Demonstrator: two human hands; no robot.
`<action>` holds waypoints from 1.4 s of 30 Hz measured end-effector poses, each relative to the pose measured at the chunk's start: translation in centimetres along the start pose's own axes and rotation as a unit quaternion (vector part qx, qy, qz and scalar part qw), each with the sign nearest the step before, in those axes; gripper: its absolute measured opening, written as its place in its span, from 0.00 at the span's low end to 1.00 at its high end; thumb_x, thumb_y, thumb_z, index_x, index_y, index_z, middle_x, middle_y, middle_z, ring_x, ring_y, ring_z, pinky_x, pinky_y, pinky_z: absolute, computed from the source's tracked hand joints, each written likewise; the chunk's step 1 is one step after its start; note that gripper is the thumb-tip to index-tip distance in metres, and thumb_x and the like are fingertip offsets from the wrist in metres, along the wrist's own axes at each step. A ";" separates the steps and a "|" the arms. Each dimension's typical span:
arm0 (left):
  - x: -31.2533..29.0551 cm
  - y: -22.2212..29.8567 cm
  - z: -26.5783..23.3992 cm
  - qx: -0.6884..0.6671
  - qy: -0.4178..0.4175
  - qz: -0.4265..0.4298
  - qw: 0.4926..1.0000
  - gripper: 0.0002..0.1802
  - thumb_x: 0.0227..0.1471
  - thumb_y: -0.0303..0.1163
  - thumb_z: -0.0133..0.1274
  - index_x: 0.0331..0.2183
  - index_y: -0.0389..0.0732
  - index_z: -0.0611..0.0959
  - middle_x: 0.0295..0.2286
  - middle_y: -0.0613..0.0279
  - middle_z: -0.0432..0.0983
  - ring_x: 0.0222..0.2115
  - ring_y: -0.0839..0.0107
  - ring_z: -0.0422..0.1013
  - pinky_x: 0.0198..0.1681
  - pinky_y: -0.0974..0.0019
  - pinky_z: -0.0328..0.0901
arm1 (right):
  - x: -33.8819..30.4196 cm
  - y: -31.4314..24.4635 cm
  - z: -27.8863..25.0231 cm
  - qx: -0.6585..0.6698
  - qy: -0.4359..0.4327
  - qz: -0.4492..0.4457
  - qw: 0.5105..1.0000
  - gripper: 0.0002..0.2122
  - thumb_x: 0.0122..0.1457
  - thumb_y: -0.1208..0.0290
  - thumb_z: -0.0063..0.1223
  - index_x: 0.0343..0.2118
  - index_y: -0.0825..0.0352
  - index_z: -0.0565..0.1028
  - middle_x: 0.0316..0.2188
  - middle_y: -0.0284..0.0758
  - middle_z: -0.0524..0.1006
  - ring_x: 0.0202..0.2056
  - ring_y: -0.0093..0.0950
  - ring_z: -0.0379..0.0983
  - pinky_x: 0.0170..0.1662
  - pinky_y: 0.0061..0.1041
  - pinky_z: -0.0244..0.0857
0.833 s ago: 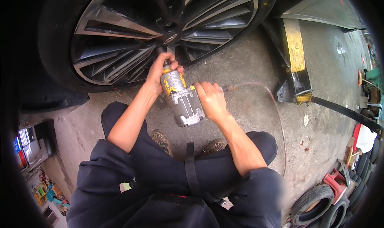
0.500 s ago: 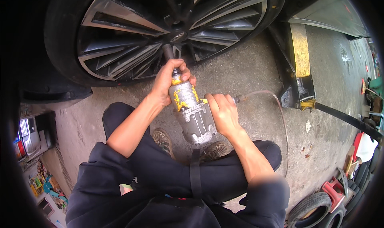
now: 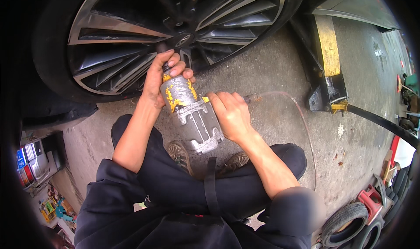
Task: The person kneels beside a car and uses a pneumatic impact wrench to tighten the lug nuts on a wheel. After using the impact wrench, the person switches to a torque wrench to manually tighten each lug nut in sequence.
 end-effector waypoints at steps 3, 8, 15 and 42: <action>0.9 -0.1 -0.1 -0.033 -0.119 0.011 0.992 0.19 0.60 0.43 0.43 0.18 0.51 0.67 0.12 0.72 0.63 0.27 0.66 0.72 0.43 0.54 0.68 | -0.2 0.5 0.8 0.027 -0.004 0.018 0.999 0.17 0.45 0.75 0.55 0.42 0.67 0.76 0.31 0.36 0.77 0.30 0.37 0.73 0.35 0.34 0.67; 1.6 0.6 0.4 -0.099 -0.173 0.029 0.979 0.19 0.60 0.42 0.42 0.17 0.52 0.66 0.11 0.73 0.62 0.25 0.68 0.71 0.42 0.53 0.69 | 0.2 1.2 2.2 0.065 0.003 0.041 0.997 0.16 0.46 0.78 0.54 0.41 0.66 0.76 0.31 0.36 0.76 0.30 0.39 0.73 0.34 0.34 0.68; 1.4 1.0 -0.4 -0.010 -0.029 0.029 0.999 0.17 0.55 0.42 0.47 0.18 0.51 0.66 0.11 0.72 0.61 0.20 0.67 0.69 0.38 0.55 0.69 | 0.0 1.0 2.2 0.040 0.013 0.014 0.999 0.08 0.44 0.76 0.54 0.30 0.66 0.74 0.25 0.36 0.72 0.26 0.39 0.71 0.30 0.35 0.67; 3.3 -4.0 6.6 -0.002 -0.083 0.027 0.996 0.17 0.56 0.39 0.46 0.18 0.51 0.63 0.10 0.73 0.57 0.14 0.75 0.59 0.29 0.66 0.63 | -4.7 3.4 -2.9 0.008 0.067 0.019 0.998 0.17 0.50 0.76 0.52 0.46 0.68 0.75 0.46 0.39 0.78 0.48 0.36 0.75 0.47 0.33 0.68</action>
Point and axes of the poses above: each hand's wrist, its own x-axis towards the middle knuckle, its own z-axis out of the palm, y = z × x, the point moved 9 cm from there along x, towards the middle knuckle
